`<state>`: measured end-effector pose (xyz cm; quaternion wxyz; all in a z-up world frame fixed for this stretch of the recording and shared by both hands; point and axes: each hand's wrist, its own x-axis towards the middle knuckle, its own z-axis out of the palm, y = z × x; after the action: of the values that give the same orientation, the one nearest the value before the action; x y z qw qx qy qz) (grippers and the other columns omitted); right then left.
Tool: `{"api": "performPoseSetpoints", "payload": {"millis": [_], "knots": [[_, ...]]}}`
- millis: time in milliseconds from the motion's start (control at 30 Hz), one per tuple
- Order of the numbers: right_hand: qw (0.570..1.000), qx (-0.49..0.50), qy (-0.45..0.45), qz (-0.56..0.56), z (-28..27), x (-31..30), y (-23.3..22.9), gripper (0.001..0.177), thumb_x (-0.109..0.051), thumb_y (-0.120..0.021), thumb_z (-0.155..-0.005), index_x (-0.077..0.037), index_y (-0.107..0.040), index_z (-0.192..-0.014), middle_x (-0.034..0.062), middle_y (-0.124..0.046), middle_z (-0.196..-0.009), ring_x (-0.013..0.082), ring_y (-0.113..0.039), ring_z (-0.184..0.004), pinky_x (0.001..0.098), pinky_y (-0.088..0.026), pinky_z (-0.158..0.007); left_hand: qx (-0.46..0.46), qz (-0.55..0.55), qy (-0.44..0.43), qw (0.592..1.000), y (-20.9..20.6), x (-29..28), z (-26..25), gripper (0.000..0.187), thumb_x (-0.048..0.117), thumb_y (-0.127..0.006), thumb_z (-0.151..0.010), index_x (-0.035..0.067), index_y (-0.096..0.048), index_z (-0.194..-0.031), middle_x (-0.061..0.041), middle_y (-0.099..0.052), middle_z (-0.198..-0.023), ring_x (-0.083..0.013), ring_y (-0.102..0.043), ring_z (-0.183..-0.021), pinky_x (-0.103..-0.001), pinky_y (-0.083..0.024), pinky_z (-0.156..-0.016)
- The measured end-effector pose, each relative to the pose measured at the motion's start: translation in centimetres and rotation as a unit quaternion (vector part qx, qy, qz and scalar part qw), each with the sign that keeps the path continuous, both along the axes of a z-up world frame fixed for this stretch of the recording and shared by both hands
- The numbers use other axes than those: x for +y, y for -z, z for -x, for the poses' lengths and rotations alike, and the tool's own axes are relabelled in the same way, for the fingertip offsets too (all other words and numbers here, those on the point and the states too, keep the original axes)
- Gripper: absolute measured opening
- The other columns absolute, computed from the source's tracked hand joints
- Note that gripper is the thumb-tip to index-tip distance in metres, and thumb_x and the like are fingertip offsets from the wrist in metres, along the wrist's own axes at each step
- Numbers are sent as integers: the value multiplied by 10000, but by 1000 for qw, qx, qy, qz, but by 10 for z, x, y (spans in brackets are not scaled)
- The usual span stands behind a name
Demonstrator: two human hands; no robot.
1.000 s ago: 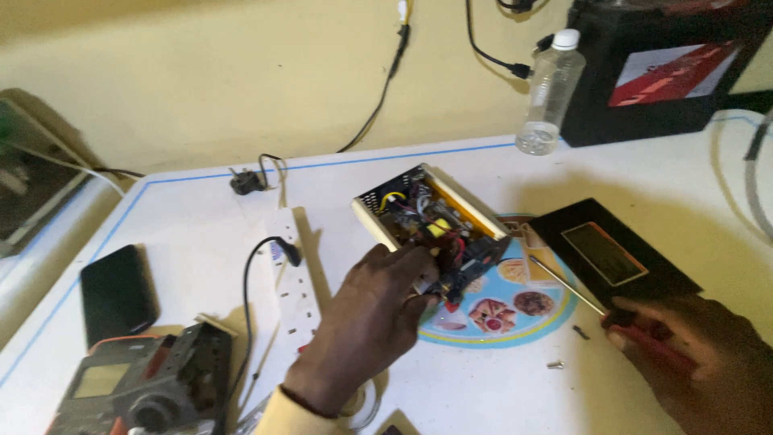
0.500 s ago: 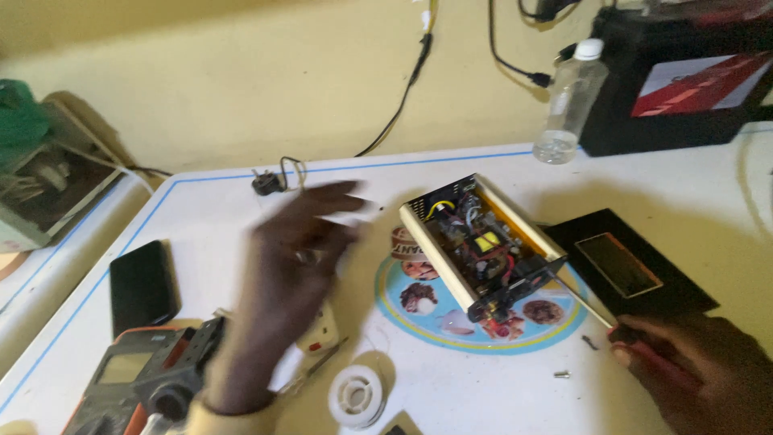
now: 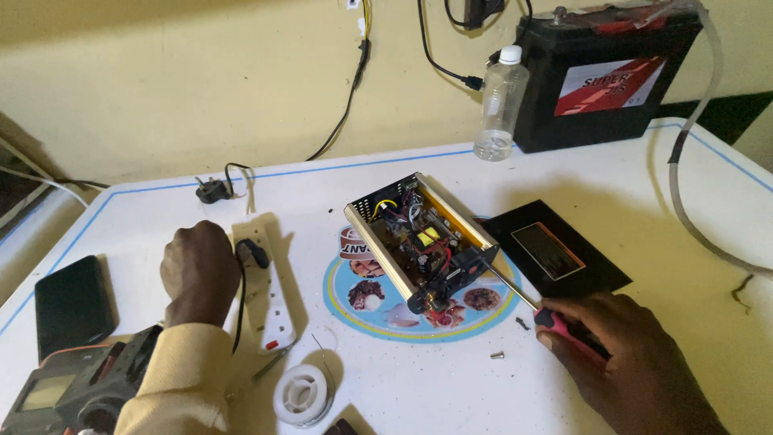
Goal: The person works on an open electronic device, using a screwdriver to tighten screws and manipulating internal wires and components. They also handle a multimeter and a battery pack on the table.
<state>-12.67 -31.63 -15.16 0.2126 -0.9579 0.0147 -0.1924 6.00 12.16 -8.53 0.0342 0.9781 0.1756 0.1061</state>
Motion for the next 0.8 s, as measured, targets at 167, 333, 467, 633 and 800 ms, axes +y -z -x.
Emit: {"api": "performPoseSetpoints", "payload": {"millis": [167,333,467,633,800], "knots": [[1000,-17,-19,-5,-1,-1,2,389,-440,-741,-777,-326,-756,-1149,-46,-777,-1113,216,-714,-999,381,-533,-886,-29,18,12,999,-12,-4,19,280,-15,-629,-842,83,-756,-1071,-241,-727,-1120,-469,-702,-990,-548,-580,-775],[997,-68,-28,16,5,-2,0,442,-433,-783,-768,-258,-737,-1172,11,-747,-1112,256,-690,-988,395,-522,-883,-329,-20,194,924,-35,-31,87,315,28,-706,-924,161,-845,-1173,-168,-762,-1023,-303,-701,-991,-458,-524,-917],[997,-15,28,-75,11,3,-14,384,-299,-707,-809,-268,-747,-1190,0,-767,-1096,181,-749,-970,337,-557,-850,-318,483,209,788,-23,-109,156,201,23,-732,-919,-10,-768,-1114,-103,-731,-939,-146,-687,-817,-260,-569,-841],[936,-64,173,-300,29,10,-7,404,-123,-756,-808,-140,-791,-1210,7,-850,-932,113,-646,-720,235,-514,-767,-214,816,21,536,24,-146,178,274,-190,-700,-772,-225,-746,-1040,-363,-720,-784,-455,-717,-680,-520,-642,-671],[926,346,47,-143,58,-193,187,464,-309,-913,-724,-494,-862,-1146,-205,-1016,-838,-85,-835,-695,39,-614,-828,-26,928,-164,334,27,-164,179,410,63,-540,-893,33,-690,-1274,-157,-578,-951,-337,-612,-918,-549,-545,-934]]}}
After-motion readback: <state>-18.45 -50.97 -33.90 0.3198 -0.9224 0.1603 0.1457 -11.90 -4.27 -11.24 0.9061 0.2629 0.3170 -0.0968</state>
